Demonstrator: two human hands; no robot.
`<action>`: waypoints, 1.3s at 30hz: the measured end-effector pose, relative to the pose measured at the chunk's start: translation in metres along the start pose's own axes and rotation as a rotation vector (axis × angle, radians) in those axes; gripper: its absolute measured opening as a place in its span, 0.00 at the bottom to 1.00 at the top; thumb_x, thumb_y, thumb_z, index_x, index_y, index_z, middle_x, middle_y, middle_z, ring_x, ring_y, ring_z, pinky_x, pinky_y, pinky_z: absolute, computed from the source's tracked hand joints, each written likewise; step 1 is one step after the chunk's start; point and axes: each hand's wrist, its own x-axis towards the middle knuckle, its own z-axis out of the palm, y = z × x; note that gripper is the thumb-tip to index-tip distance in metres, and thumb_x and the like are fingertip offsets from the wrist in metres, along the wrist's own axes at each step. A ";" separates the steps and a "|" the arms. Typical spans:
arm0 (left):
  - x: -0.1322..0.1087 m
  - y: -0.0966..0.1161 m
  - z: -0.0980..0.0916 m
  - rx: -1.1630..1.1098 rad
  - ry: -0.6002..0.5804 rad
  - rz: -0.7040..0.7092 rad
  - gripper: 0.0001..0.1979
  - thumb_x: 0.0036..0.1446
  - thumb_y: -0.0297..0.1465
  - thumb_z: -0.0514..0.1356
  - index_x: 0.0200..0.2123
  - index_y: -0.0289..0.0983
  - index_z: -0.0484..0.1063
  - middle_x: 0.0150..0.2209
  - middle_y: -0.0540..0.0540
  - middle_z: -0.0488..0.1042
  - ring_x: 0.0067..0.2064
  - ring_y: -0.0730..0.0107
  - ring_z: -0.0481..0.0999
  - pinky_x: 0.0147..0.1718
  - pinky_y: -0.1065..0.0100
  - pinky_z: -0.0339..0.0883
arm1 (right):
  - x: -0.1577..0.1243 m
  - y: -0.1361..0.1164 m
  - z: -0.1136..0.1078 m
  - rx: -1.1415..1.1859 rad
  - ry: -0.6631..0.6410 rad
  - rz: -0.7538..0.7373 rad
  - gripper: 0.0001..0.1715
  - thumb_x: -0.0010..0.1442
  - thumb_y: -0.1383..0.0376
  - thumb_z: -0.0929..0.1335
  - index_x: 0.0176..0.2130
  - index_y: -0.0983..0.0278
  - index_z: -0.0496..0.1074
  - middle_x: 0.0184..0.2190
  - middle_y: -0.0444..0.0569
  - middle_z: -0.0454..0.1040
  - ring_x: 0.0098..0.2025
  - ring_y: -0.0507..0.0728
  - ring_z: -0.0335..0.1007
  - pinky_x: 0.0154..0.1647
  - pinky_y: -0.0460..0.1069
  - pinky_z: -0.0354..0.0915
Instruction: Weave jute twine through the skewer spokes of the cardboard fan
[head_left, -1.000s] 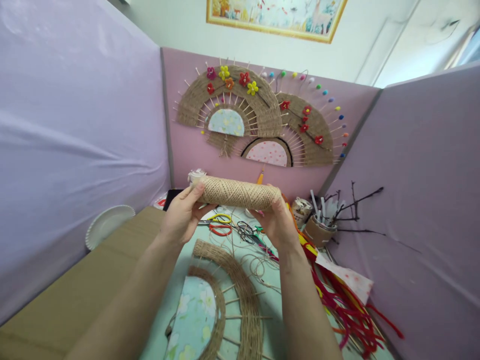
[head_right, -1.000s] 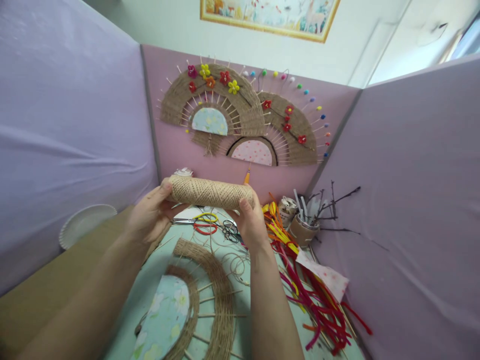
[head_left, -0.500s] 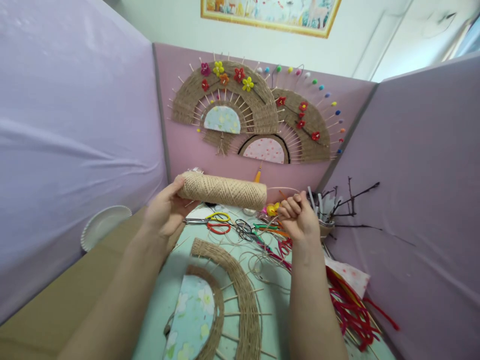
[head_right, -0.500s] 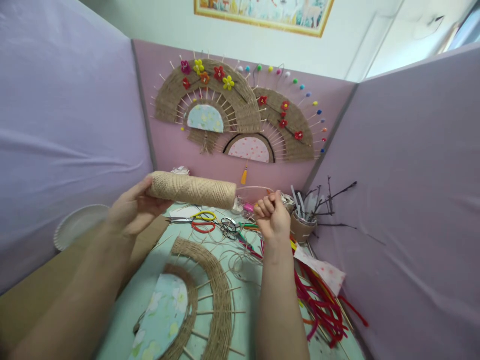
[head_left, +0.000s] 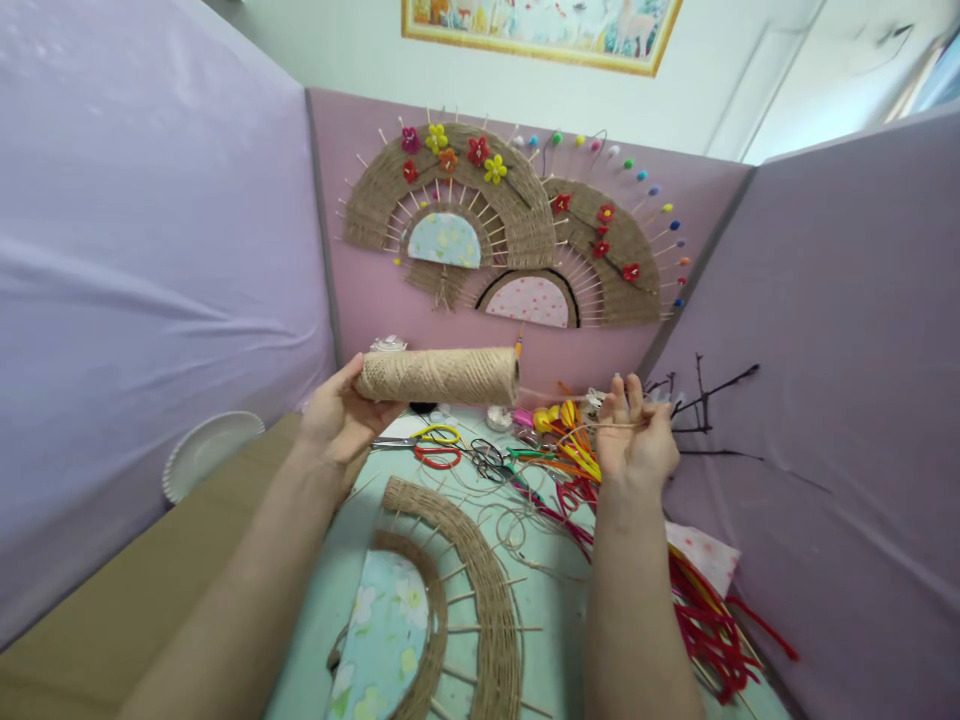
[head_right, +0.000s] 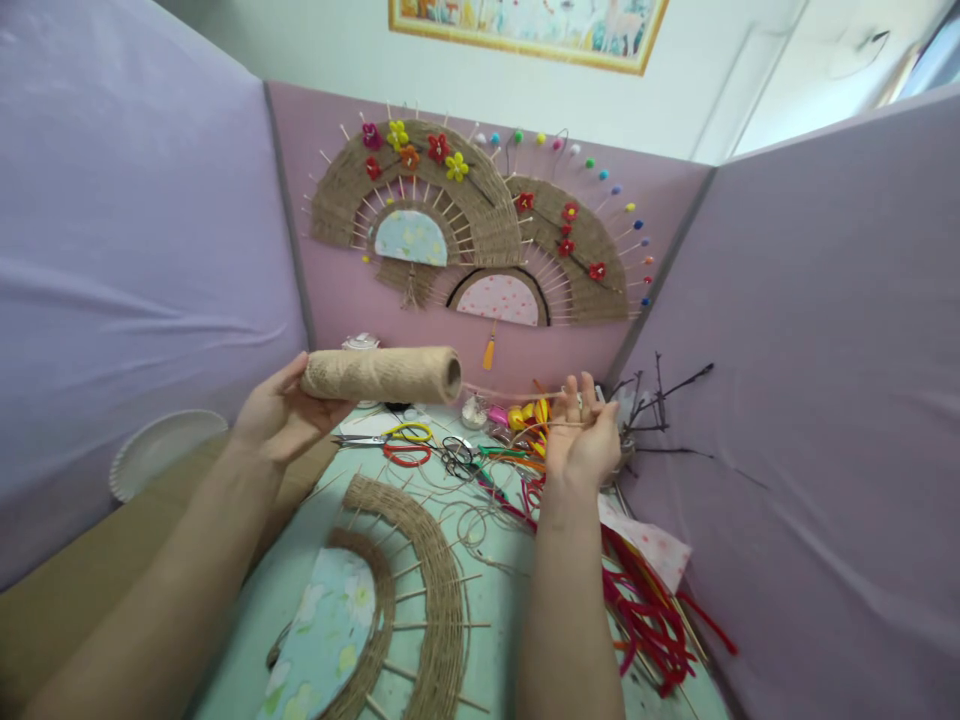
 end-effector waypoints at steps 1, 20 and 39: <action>0.002 -0.001 0.000 -0.046 -0.004 -0.062 0.11 0.63 0.32 0.55 0.41 0.33 0.74 0.38 0.40 0.79 0.38 0.61 0.80 0.39 0.61 0.77 | -0.002 0.000 0.001 -0.043 -0.002 -0.020 0.20 0.61 0.54 0.68 0.24 0.61 0.61 0.38 0.44 0.80 0.41 0.52 0.78 0.36 0.47 0.72; 0.015 -0.034 -0.005 -0.147 0.097 -0.296 0.04 0.58 0.27 0.56 0.33 0.35 0.71 0.23 0.48 0.75 0.21 0.69 0.75 0.17 0.71 0.69 | -0.121 0.000 0.055 -0.858 -0.953 -0.518 0.38 0.53 0.58 0.76 0.59 0.58 0.65 0.57 0.56 0.68 0.60 0.65 0.63 0.62 0.62 0.60; 0.005 -0.032 -0.003 0.048 -0.105 -0.363 0.12 0.65 0.32 0.54 0.42 0.31 0.74 0.36 0.36 0.80 0.36 0.56 0.82 0.37 0.57 0.78 | -0.086 0.010 0.047 -0.363 -0.441 -0.151 0.31 0.50 0.56 0.77 0.50 0.60 0.68 0.53 0.55 0.74 0.56 0.60 0.71 0.58 0.58 0.66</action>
